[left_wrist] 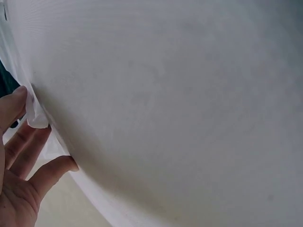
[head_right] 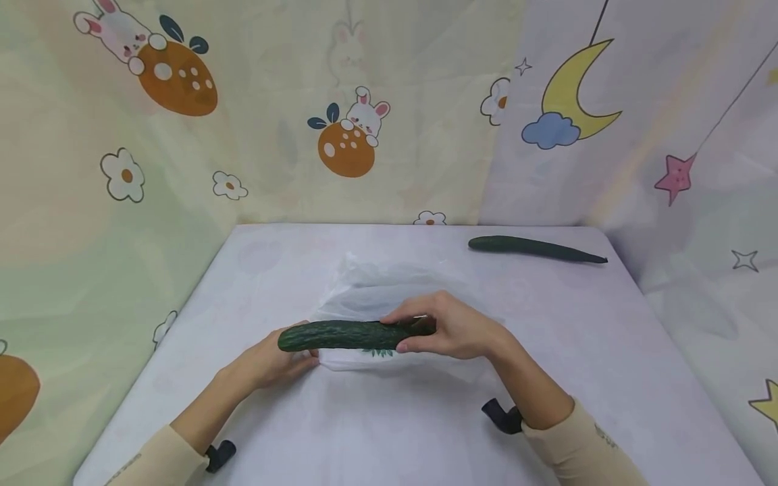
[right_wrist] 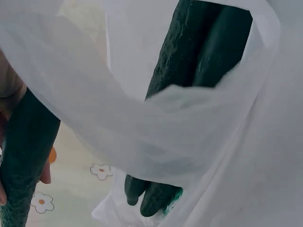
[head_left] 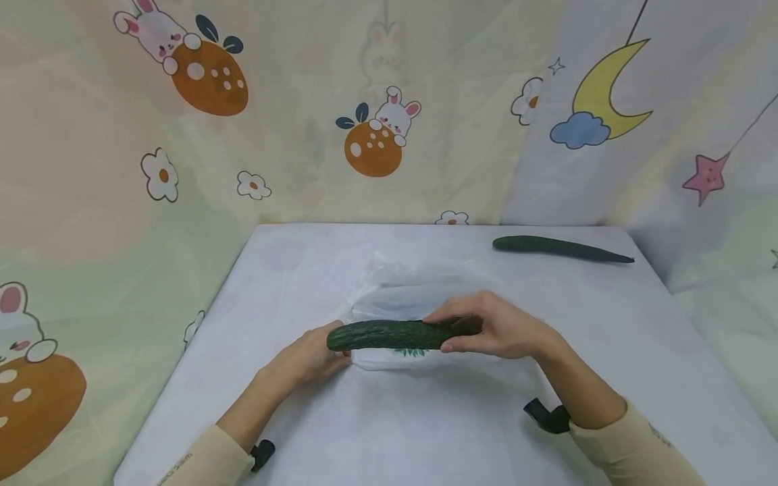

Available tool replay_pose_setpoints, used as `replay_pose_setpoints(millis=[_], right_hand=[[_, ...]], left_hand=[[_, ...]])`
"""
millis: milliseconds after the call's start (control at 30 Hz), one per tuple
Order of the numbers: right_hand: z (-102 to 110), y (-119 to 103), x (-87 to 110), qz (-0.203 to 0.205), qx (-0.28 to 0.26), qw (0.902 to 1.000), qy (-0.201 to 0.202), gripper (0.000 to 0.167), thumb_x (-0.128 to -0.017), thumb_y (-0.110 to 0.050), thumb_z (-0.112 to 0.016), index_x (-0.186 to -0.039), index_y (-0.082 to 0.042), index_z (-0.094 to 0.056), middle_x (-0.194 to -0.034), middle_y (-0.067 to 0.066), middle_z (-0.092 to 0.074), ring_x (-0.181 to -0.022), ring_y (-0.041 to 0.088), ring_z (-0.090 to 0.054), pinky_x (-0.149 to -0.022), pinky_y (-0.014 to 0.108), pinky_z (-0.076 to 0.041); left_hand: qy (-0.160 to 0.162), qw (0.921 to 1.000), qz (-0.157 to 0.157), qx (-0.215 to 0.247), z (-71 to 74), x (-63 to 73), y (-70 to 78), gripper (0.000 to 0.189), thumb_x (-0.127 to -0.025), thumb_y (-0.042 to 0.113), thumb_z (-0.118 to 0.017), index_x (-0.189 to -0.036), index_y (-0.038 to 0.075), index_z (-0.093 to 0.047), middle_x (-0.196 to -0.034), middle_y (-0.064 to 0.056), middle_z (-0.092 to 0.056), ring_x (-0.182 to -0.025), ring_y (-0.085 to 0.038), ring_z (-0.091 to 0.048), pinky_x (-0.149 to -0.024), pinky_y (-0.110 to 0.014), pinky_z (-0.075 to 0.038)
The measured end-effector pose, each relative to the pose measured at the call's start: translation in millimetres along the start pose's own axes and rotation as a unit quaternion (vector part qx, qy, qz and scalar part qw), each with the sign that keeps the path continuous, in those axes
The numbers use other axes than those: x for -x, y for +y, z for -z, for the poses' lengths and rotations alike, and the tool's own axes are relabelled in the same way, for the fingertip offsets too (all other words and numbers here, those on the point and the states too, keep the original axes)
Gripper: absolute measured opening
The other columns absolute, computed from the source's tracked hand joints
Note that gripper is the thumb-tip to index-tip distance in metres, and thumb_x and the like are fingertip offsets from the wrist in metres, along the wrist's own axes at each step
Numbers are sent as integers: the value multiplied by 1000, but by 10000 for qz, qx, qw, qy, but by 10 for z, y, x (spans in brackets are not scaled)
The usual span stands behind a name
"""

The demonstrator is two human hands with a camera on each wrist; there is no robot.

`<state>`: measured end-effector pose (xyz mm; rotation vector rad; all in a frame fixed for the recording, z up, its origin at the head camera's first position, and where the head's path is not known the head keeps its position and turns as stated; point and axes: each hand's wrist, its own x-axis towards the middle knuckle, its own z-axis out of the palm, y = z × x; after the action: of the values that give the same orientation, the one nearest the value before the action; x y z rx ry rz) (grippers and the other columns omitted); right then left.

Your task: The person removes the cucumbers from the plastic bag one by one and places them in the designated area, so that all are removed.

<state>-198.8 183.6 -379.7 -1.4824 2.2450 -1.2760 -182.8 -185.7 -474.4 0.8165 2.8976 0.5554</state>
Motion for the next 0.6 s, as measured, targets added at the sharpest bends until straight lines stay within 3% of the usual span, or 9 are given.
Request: replay_pose_setpoints(millis=[133, 400, 600], right_hand=[[38, 7, -22, 19, -472, 9989, 33, 40, -92, -14, -79, -131, -18, -69, -123, -2, -71, -104, 16, -67, -87, 33, -58], [275, -54, -119, 400, -665, 9954, 559, 48, -86, 5, -78, -130, -9, -67, -124, 5, -68, -112, 21, -63, -88, 33, -58], [535, -53, -19, 297, -316, 9931, 1092, 53, -82, 14, -78, -130, -2, -66, -126, 8, -67, -117, 19, -63, -92, 30, -57]], left_hand=[[5, 9999, -124, 91, 16, -9, 8, 25, -92, 20, -79, -109, 18, -60, -93, 13, -62, -87, -6, -62, -80, -35, -56], [4, 9961, -807, -361, 26, -37, 11, 4, -90, 18, -80, -91, 15, -77, -111, 1, -67, -97, -15, -66, -85, -36, -57], [-29, 9967, -708, -395, 29, -28, 4, 6, -88, 14, -82, -90, 18, -77, -113, 3, -63, -95, -13, -66, -84, -33, -57]])
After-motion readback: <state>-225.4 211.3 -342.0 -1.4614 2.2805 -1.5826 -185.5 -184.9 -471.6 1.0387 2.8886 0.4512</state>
